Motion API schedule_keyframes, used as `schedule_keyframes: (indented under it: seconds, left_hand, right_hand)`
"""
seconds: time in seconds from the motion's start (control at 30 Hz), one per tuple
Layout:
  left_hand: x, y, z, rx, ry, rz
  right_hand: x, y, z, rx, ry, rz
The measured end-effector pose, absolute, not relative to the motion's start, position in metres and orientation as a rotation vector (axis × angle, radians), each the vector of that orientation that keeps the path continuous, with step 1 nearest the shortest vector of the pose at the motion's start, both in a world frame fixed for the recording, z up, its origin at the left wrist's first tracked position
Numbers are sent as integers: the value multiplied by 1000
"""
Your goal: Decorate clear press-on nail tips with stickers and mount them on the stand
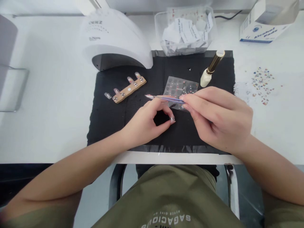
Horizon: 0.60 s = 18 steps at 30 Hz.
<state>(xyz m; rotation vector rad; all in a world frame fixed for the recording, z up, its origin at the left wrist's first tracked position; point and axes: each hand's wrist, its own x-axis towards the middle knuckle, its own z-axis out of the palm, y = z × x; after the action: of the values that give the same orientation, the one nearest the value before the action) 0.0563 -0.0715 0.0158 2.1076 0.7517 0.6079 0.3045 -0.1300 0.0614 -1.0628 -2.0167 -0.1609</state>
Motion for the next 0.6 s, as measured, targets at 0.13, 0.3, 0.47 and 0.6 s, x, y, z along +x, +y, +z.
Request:
schedule_keyframes:
  seconds: [0.13, 0.3, 0.47, 0.6]
  left_hand:
    - [56, -71, 13, 1959, 634, 774]
    - [58, -75, 19, 1714, 610, 875]
    - [57, -74, 23, 1646, 671, 929]
    - [56, -71, 25, 1603, 712, 1005]
  right_hand:
    - [306, -130, 61, -1068, -2012, -174]
    - [306, -128, 60, -1055, -1995, -169]
    - [306, -128, 61, -1060, -1978, -175]
    - [307, -129, 62, -1086, -1989, -177]
